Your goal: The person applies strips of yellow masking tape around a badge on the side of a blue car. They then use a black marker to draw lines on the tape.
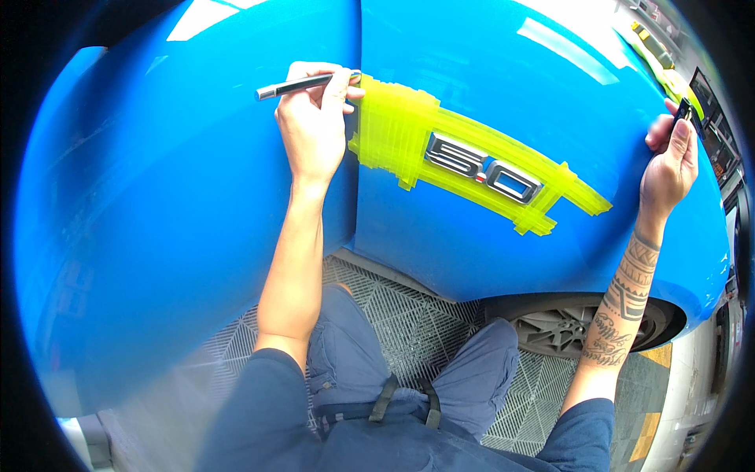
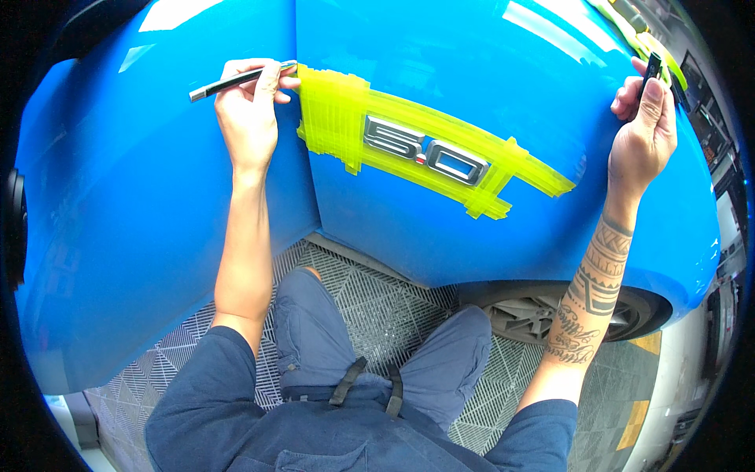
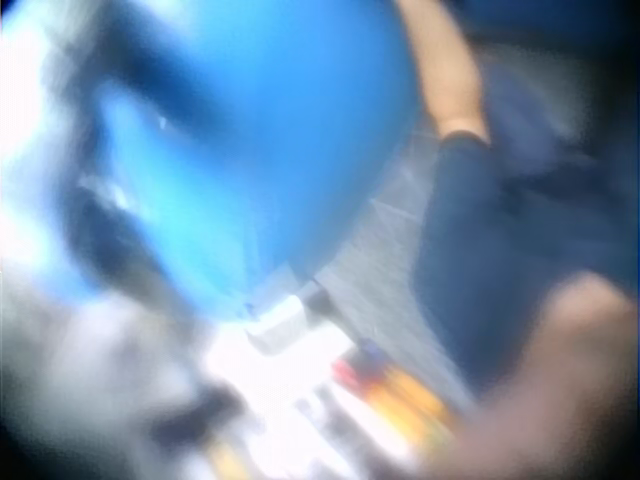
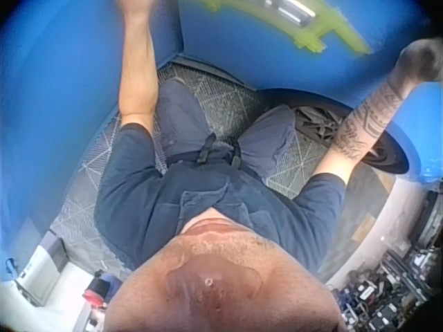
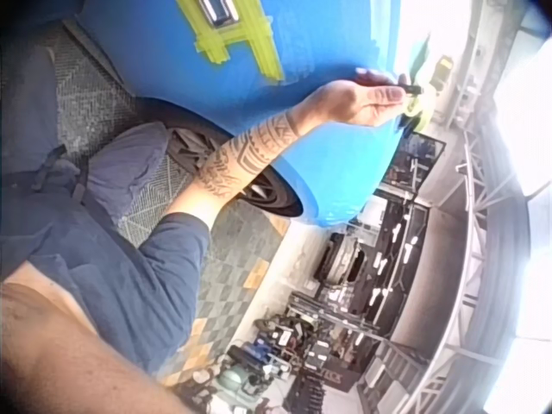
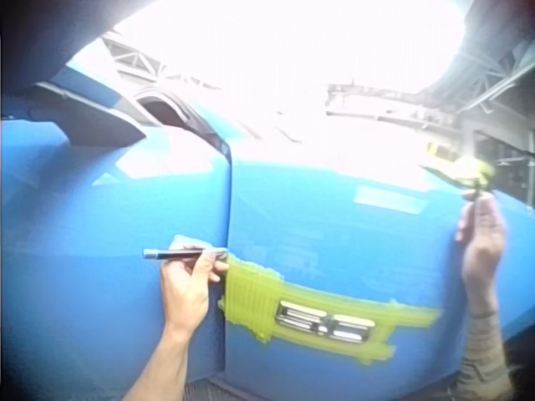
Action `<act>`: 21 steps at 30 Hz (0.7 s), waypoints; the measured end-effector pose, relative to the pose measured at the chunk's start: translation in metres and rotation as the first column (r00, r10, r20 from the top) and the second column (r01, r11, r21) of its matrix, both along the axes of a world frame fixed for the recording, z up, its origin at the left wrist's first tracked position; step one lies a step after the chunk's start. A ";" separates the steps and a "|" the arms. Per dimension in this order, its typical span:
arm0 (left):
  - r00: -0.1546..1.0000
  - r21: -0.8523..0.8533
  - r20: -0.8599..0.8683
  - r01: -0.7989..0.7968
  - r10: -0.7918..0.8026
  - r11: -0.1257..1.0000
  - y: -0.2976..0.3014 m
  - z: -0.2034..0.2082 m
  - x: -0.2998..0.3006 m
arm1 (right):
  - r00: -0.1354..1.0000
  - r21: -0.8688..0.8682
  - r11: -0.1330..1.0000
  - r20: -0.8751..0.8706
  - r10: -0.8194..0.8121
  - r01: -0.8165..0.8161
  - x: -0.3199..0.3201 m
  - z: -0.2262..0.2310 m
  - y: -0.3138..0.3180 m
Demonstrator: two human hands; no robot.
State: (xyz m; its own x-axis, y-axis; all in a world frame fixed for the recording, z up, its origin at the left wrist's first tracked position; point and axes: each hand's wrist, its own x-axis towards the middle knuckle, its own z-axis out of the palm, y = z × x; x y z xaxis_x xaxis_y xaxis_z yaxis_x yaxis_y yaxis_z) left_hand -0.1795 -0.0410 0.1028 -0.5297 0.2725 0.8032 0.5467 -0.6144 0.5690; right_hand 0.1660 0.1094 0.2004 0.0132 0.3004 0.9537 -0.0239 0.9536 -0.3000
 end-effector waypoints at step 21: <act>0.999 0.001 0.033 0.007 -0.007 1.000 -0.005 -0.017 -0.002 | 1.000 0.002 1.000 -0.016 -0.004 0.004 -0.007 -0.004 0.001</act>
